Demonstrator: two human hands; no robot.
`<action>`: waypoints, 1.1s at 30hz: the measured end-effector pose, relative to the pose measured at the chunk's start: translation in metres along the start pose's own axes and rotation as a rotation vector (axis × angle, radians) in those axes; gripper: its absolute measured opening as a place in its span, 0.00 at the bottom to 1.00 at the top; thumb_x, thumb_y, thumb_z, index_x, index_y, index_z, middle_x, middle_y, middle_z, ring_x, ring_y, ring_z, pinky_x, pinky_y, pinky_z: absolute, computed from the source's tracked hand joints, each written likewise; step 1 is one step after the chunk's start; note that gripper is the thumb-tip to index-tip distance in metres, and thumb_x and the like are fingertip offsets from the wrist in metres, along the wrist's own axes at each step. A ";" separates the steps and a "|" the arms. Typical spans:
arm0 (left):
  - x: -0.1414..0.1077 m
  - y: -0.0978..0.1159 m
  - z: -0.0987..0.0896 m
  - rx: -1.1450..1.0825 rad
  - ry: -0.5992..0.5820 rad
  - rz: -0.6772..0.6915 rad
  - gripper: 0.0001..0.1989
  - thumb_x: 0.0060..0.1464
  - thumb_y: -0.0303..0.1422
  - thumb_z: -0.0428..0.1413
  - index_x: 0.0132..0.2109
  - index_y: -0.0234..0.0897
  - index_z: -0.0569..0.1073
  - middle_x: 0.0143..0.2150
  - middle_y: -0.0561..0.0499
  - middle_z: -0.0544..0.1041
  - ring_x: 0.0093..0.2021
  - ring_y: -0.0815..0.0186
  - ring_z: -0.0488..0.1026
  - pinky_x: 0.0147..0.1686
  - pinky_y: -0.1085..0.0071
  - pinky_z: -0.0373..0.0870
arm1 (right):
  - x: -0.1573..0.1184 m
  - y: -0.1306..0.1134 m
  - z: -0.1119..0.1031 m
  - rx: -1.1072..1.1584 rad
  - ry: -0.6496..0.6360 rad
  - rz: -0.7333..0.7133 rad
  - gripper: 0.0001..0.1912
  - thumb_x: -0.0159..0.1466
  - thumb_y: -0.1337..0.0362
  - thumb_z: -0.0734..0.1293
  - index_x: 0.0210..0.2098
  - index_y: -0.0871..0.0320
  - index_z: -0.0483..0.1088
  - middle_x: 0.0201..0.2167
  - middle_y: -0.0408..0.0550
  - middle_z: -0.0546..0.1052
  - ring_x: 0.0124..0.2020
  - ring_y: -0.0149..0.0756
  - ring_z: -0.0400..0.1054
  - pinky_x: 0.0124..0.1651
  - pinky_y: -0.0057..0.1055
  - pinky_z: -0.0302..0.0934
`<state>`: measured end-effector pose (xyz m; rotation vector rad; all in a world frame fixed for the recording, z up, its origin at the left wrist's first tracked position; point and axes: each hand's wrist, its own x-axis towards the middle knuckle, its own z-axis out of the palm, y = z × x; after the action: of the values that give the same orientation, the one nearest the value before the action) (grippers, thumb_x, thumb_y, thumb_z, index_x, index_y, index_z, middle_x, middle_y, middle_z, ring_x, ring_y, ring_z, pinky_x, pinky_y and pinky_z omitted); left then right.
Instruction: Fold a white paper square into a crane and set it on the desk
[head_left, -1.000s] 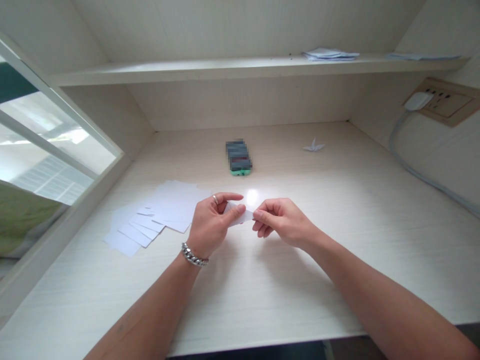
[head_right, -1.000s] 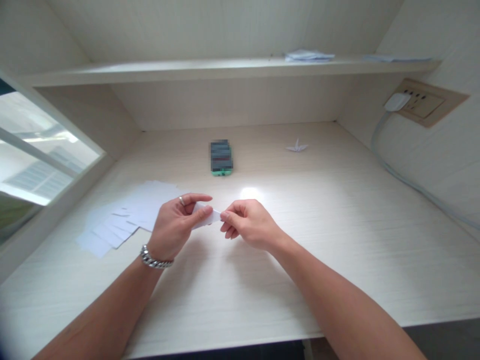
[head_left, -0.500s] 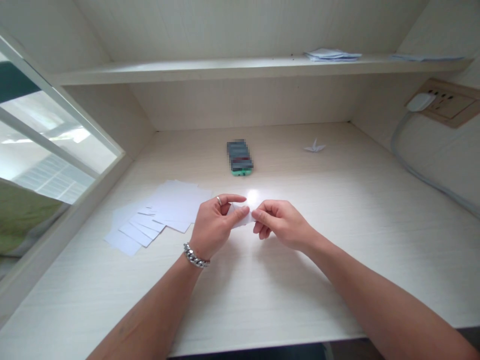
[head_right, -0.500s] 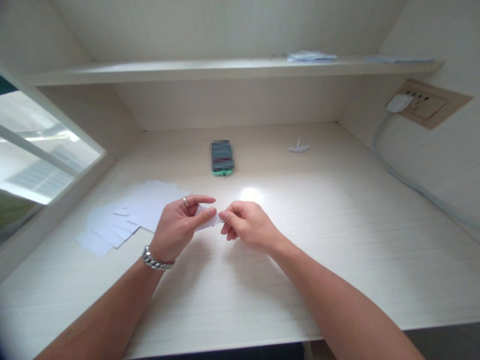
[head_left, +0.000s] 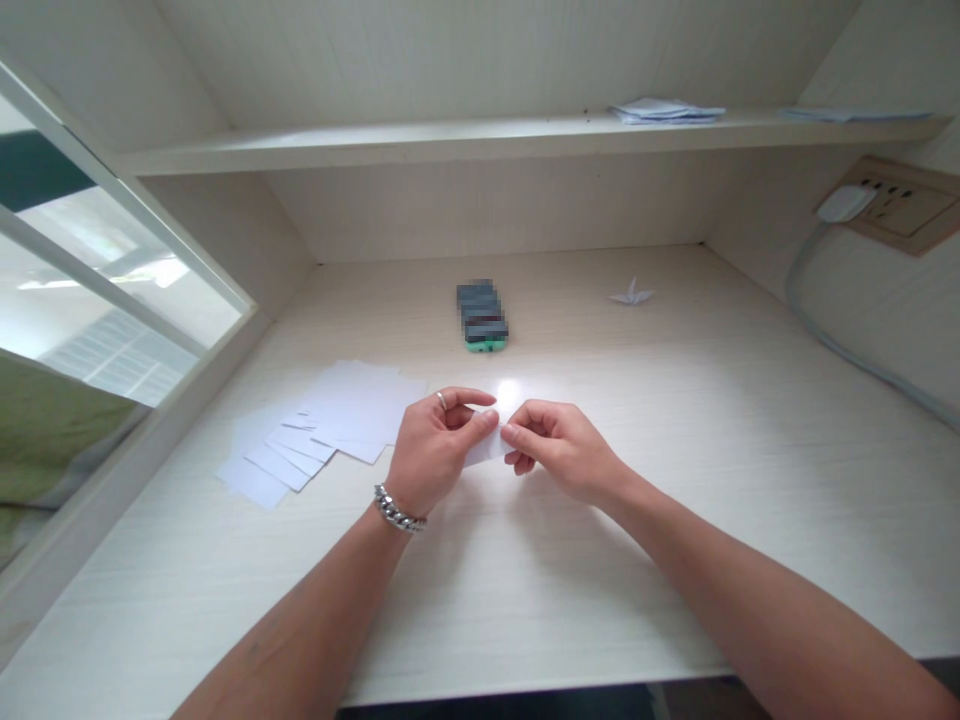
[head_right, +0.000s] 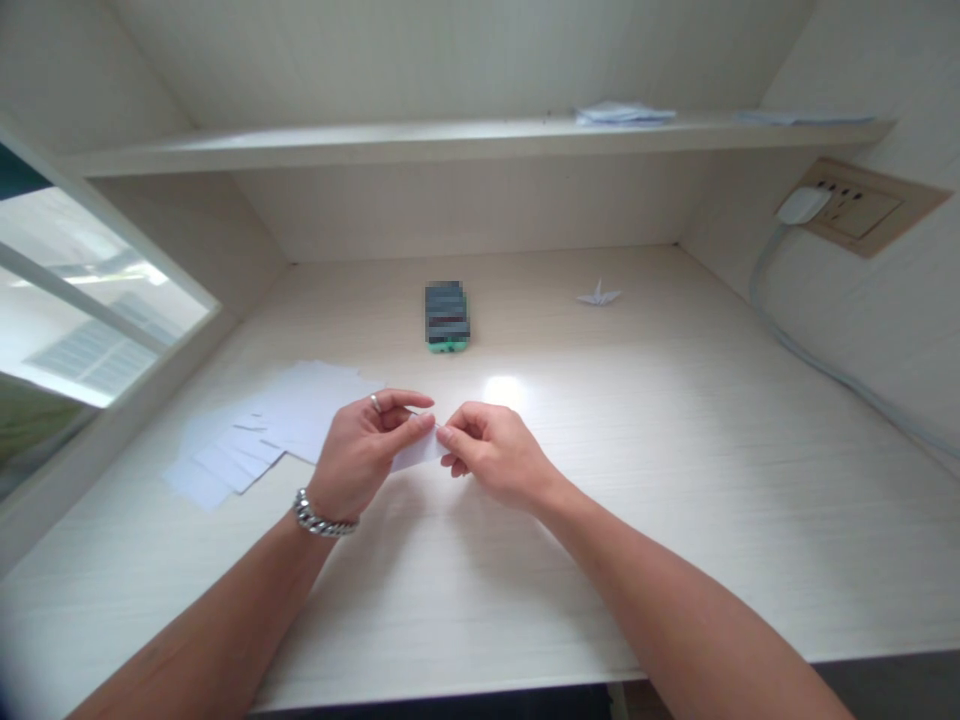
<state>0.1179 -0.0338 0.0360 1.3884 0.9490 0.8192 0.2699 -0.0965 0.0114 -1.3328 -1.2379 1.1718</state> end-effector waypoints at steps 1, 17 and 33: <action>0.000 -0.001 0.000 -0.013 -0.002 -0.010 0.11 0.42 0.33 0.66 0.35 0.33 0.77 0.18 0.58 0.70 0.19 0.74 0.65 0.20 0.76 0.61 | 0.000 0.000 0.001 0.018 -0.008 0.003 0.14 0.63 0.56 0.66 0.26 0.59 0.68 0.22 0.45 0.74 0.24 0.31 0.70 0.28 0.27 0.63; 0.005 -0.007 -0.006 -0.130 -0.023 0.008 0.14 0.43 0.30 0.67 0.39 0.33 0.77 0.29 0.50 0.80 0.29 0.69 0.75 0.30 0.76 0.71 | -0.001 -0.001 -0.009 -0.091 0.048 -0.068 0.11 0.64 0.60 0.65 0.27 0.58 0.68 0.25 0.44 0.74 0.28 0.34 0.71 0.30 0.29 0.63; 0.001 -0.010 0.001 -0.130 0.021 0.072 0.11 0.40 0.28 0.68 0.32 0.34 0.75 0.29 0.52 0.79 0.30 0.70 0.76 0.32 0.76 0.73 | 0.001 0.002 -0.006 -0.130 0.035 -0.126 0.11 0.64 0.58 0.65 0.30 0.58 0.71 0.27 0.44 0.73 0.29 0.33 0.68 0.31 0.30 0.62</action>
<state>0.1188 -0.0335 0.0262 1.3097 0.8511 0.9345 0.2766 -0.0958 0.0097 -1.3429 -1.3713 0.9900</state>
